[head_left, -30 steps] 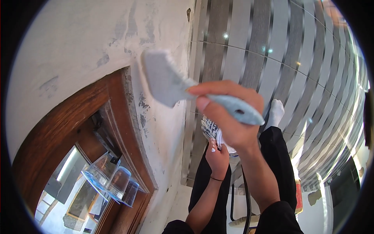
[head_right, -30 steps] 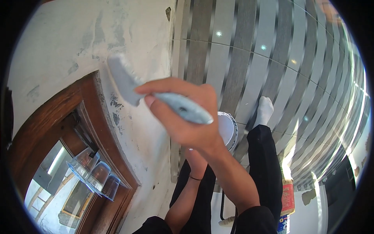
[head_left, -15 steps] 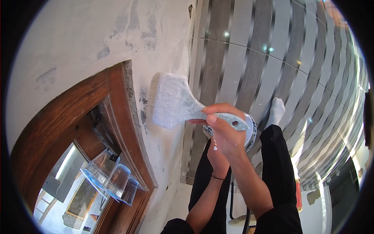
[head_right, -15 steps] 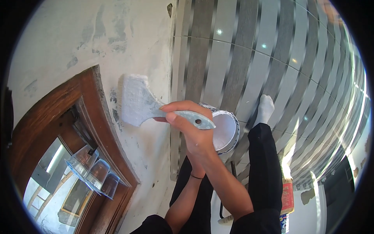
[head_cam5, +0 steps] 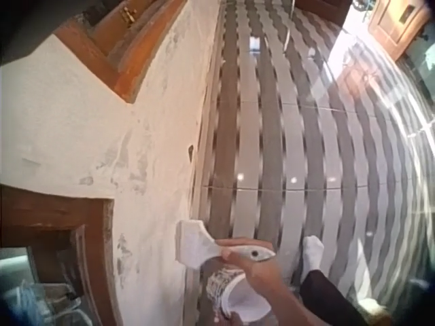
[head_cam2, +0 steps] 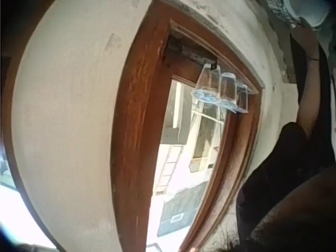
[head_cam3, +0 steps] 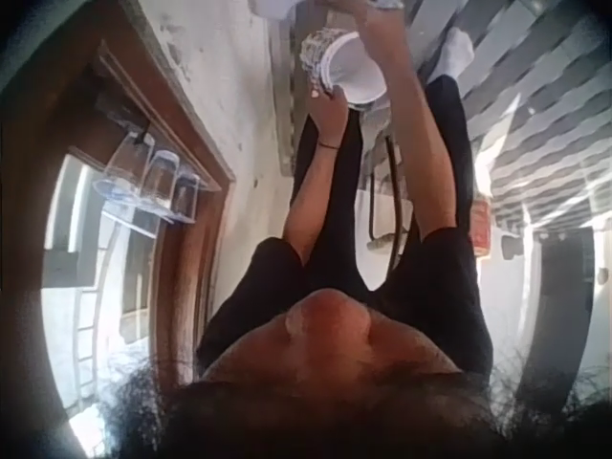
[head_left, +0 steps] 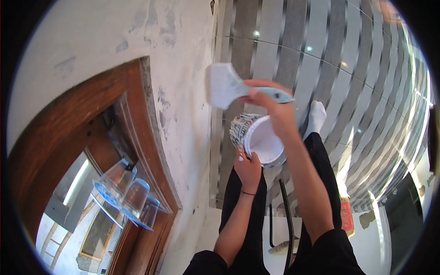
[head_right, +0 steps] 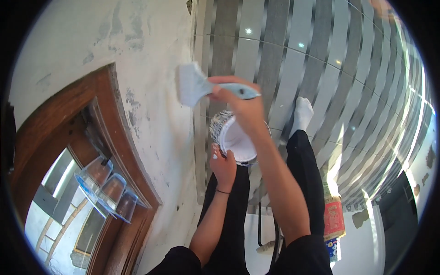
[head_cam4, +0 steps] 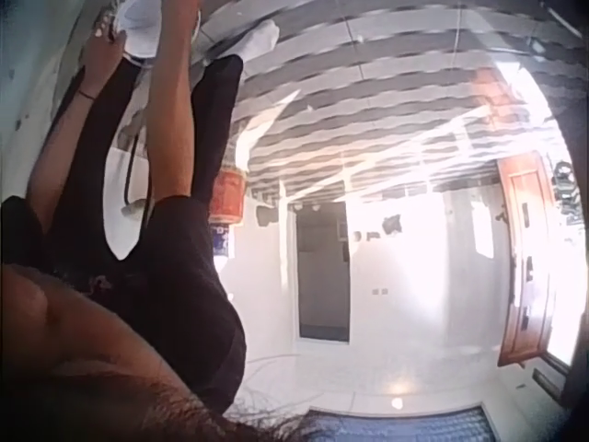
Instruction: Painting a wall around a window frame with white paint using a brush.
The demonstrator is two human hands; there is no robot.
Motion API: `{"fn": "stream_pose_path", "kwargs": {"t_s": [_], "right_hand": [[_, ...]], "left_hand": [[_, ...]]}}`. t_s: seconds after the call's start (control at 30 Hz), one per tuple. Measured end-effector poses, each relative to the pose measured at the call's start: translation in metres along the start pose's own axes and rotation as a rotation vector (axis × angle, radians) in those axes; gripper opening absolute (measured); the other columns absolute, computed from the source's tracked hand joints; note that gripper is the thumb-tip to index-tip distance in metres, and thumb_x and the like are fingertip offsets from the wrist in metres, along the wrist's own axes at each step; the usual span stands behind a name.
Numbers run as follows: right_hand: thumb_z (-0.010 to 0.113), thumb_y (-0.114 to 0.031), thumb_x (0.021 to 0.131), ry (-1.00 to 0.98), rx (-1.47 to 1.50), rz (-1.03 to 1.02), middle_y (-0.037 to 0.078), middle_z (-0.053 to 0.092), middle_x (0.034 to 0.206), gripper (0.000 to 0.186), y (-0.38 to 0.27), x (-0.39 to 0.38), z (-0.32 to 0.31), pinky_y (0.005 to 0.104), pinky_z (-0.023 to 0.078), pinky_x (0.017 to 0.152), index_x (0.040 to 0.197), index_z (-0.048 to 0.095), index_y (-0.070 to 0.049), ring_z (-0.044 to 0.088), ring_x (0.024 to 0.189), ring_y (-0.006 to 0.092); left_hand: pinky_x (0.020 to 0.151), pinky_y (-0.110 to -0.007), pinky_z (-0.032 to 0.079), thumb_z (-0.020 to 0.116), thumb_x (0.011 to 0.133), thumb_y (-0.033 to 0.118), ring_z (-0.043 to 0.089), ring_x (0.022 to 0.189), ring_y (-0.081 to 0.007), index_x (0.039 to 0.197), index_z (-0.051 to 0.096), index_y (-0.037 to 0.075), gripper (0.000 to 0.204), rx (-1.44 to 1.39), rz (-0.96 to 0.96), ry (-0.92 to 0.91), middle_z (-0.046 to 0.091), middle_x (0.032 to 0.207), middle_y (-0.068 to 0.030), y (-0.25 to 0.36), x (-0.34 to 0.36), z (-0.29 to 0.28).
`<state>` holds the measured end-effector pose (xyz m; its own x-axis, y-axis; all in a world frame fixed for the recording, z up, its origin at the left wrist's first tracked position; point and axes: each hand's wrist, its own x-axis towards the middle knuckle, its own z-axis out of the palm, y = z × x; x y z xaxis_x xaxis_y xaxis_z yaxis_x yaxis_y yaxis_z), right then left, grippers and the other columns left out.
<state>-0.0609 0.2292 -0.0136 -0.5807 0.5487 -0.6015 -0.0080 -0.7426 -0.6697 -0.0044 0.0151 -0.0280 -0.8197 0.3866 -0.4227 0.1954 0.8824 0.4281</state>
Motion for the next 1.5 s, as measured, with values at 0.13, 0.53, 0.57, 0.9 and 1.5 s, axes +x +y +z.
{"fn": "stream_pose_path", "kwargs": {"t_s": [0.13,0.53,0.57,0.9,1.5], "right_hand": [[0.069,-0.006,0.084,0.075,-0.151,-0.064,0.014,0.072,0.093,0.025,-0.089,-0.053,-0.033,0.0294,0.056,0.082,0.106,0.070,0.005,0.071,0.088,0.0210],[0.068,-0.007,0.080,-0.055,-0.807,0.044,0.014,0.072,0.088,0.021,-0.101,-0.108,-0.023,0.0309,0.052,0.074,0.100,0.072,-0.003,0.070,0.079,0.0213],[0.068,-0.007,0.079,-0.036,-0.817,-0.023,0.017,0.072,0.086,0.021,-0.093,-0.103,-0.020,0.0326,0.052,0.074,0.100,0.072,-0.003,0.071,0.078,0.0259],[0.064,-0.005,0.078,-0.187,-1.075,-0.096,0.019,0.070,0.083,0.018,-0.065,-0.066,-0.012,0.0395,0.053,0.071,0.094,0.071,-0.002,0.067,0.074,0.0382],[0.065,-0.001,0.078,-0.375,-1.180,-0.259,0.018,0.070,0.083,0.019,-0.088,-0.083,-0.030,0.0388,0.055,0.074,0.096,0.070,-0.001,0.068,0.077,0.0356]], "left_hand": [[0.077,-0.043,0.051,0.061,0.082,0.005,0.063,0.088,-0.0433,0.105,0.054,-0.010,0.028,-0.202,-0.123,-0.021,0.063,0.096,-0.0268,0.004,0.012,-0.034],[0.054,-0.040,0.042,0.060,0.079,0.004,0.048,0.054,-0.0314,0.087,0.046,-0.001,0.016,-0.290,-0.100,0.098,0.047,0.066,-0.0142,0.096,0.029,-0.094],[0.054,-0.041,0.041,0.060,0.078,0.003,0.047,0.053,-0.0314,0.086,0.046,-0.001,0.017,-0.323,-0.103,0.113,0.045,0.065,-0.0142,0.104,0.029,-0.096],[0.058,-0.040,0.041,0.059,0.078,0.001,0.046,0.059,-0.0293,0.086,0.047,-0.004,0.016,-0.297,-0.091,0.163,0.048,0.069,-0.0145,0.146,0.016,-0.092],[0.059,-0.038,0.043,0.056,0.080,-0.001,0.051,0.060,-0.0303,0.087,0.048,-0.004,0.011,-0.367,-0.027,0.148,0.055,0.073,-0.0159,0.151,0.005,-0.089]]}}
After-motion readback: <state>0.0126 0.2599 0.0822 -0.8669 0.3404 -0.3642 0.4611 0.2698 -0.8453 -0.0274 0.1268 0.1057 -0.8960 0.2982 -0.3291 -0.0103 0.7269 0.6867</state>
